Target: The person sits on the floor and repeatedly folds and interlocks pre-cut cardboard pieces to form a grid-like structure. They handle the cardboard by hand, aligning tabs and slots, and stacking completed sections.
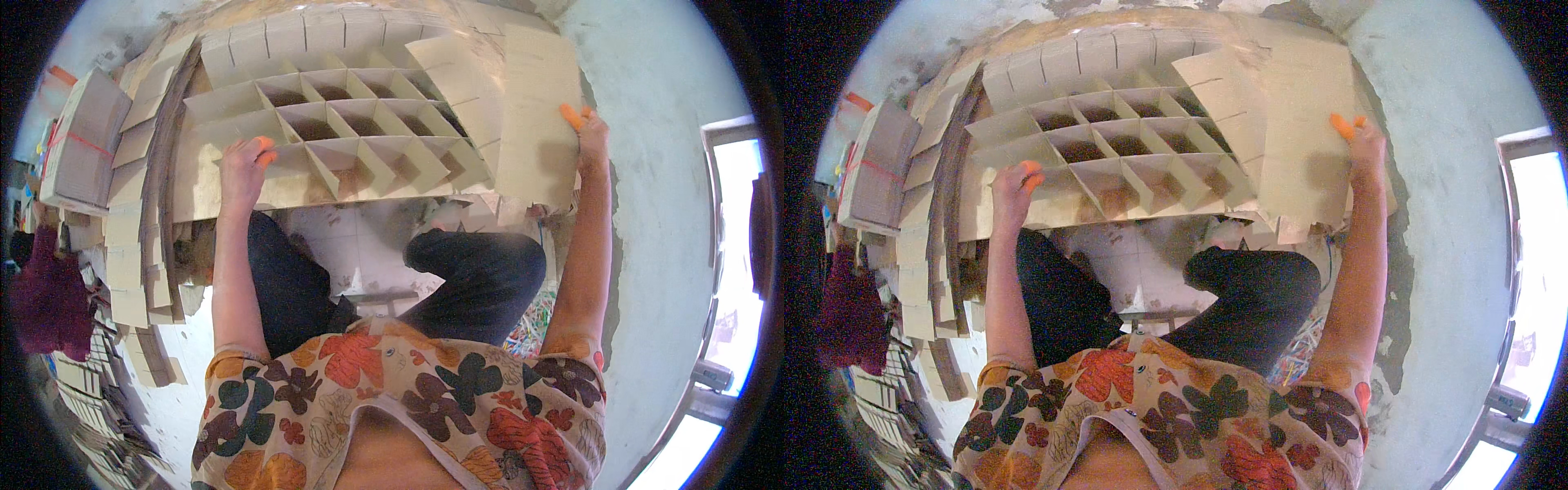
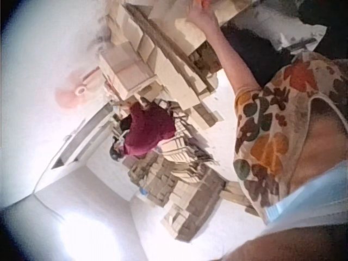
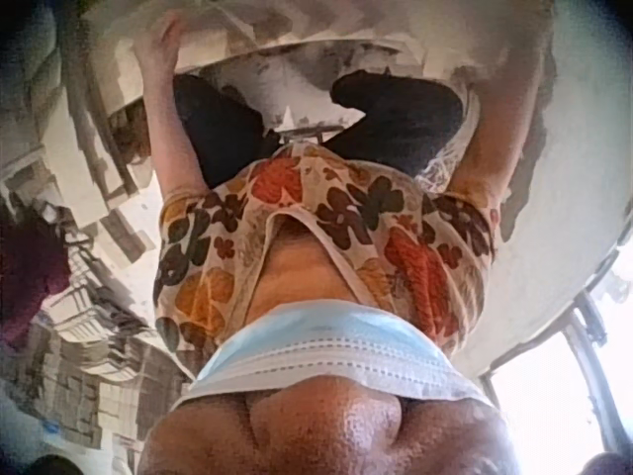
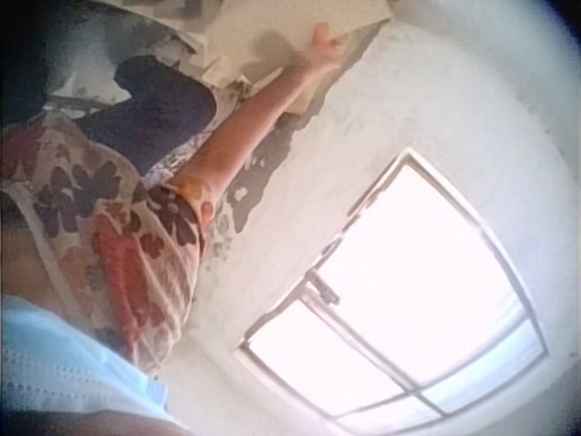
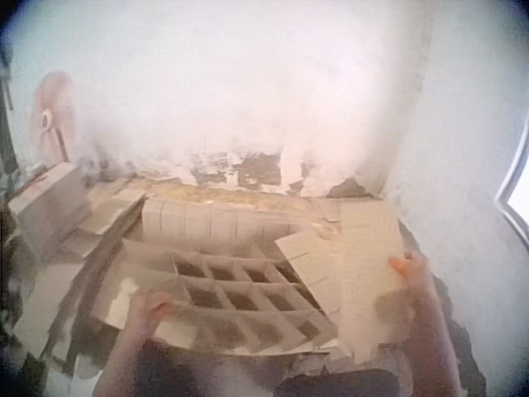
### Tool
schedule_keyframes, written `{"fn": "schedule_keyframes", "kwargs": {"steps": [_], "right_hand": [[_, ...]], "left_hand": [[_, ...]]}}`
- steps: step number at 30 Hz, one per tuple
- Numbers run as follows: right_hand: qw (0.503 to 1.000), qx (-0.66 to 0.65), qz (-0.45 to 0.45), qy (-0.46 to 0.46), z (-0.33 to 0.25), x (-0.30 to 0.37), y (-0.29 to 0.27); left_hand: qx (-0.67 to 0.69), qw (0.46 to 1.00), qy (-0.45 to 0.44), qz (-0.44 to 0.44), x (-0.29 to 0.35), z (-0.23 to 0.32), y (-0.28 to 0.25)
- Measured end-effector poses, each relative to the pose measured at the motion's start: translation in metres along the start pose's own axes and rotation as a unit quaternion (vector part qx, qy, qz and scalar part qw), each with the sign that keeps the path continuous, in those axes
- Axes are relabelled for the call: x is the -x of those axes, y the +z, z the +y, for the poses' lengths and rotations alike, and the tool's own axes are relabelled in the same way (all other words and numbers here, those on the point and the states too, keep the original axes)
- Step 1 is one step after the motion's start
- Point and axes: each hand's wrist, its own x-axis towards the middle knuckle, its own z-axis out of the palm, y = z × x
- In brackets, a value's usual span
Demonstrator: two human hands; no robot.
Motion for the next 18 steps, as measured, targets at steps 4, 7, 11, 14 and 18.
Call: {"fn": "schedule_keyframes", "kwargs": {"steps": [4,7,11,14,18], "right_hand": [[0.984,-0.098,-0.056,-0.137,-0.085,0.045,0.065],[0.943,0.063,-0.109,-0.308,-0.121,0.08,0.13],[0.865,0.066,-0.127,-0.48,-0.16,0.119,0.229],[0.845,0.132,-0.171,-0.489,-0.169,0.132,0.296],[0.847,0.102,-0.215,-0.475,-0.188,0.155,0.328]], "left_hand": [[-0.064,0.998,-0.007,0.008,0.004,0.006,-0.014],[-0.115,0.993,-0.023,0.027,0.011,0.002,-0.032],[-0.046,0.996,-0.049,0.053,0.019,-0.015,-0.038],[0.0,0.997,-0.076,0.035,0.019,-0.022,-0.039],[0.047,0.994,-0.098,0.026,0.018,-0.025,-0.038]]}}
